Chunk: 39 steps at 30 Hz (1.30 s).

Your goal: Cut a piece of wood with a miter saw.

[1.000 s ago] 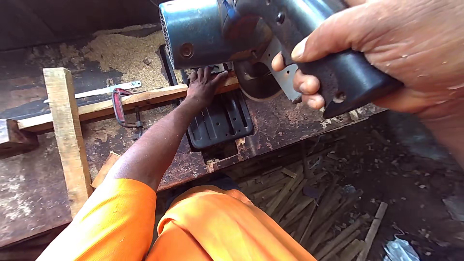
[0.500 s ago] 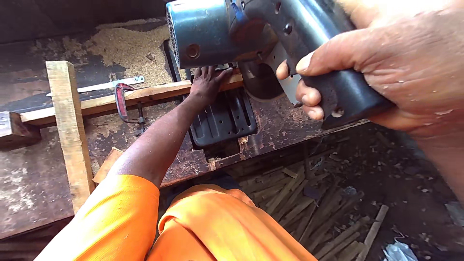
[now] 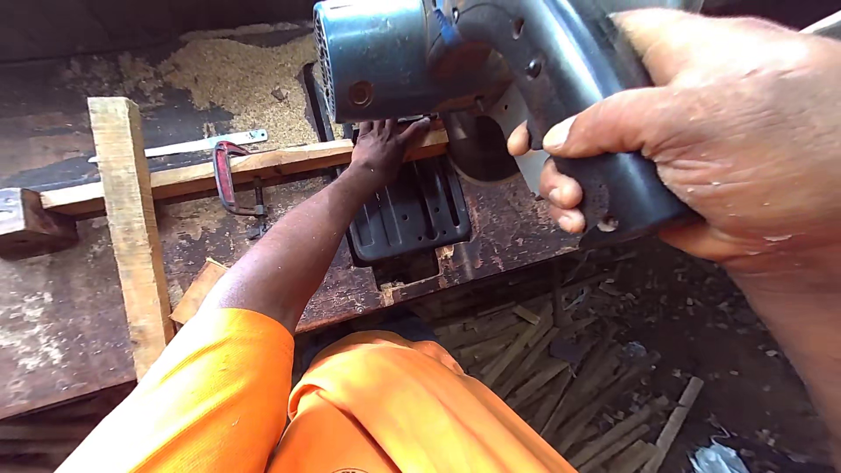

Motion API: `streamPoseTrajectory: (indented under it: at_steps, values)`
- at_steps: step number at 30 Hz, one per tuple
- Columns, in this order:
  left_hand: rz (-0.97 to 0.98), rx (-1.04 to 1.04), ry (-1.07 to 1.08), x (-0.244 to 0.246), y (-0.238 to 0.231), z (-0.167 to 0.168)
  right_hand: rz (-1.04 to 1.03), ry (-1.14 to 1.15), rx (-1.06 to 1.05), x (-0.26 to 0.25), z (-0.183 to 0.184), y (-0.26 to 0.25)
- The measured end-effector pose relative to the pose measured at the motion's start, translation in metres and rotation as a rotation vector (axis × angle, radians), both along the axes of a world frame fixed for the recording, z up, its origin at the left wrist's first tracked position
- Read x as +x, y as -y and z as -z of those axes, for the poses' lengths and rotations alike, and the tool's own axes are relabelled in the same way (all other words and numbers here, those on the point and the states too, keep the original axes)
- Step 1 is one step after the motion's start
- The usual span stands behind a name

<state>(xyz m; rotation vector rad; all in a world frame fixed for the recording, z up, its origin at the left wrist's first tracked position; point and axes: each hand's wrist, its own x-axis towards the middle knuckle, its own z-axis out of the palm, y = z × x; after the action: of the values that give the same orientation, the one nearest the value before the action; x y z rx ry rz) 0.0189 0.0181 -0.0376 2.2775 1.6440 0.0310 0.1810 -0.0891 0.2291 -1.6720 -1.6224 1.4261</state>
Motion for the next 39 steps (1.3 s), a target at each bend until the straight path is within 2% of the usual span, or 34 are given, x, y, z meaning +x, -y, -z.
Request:
streamPoseTrajectory:
  at_steps: [39]
  values:
    - [-0.030,-0.051,0.102,-0.003,0.002,0.003,-0.030,-0.047,0.062,0.006,0.027,0.023]
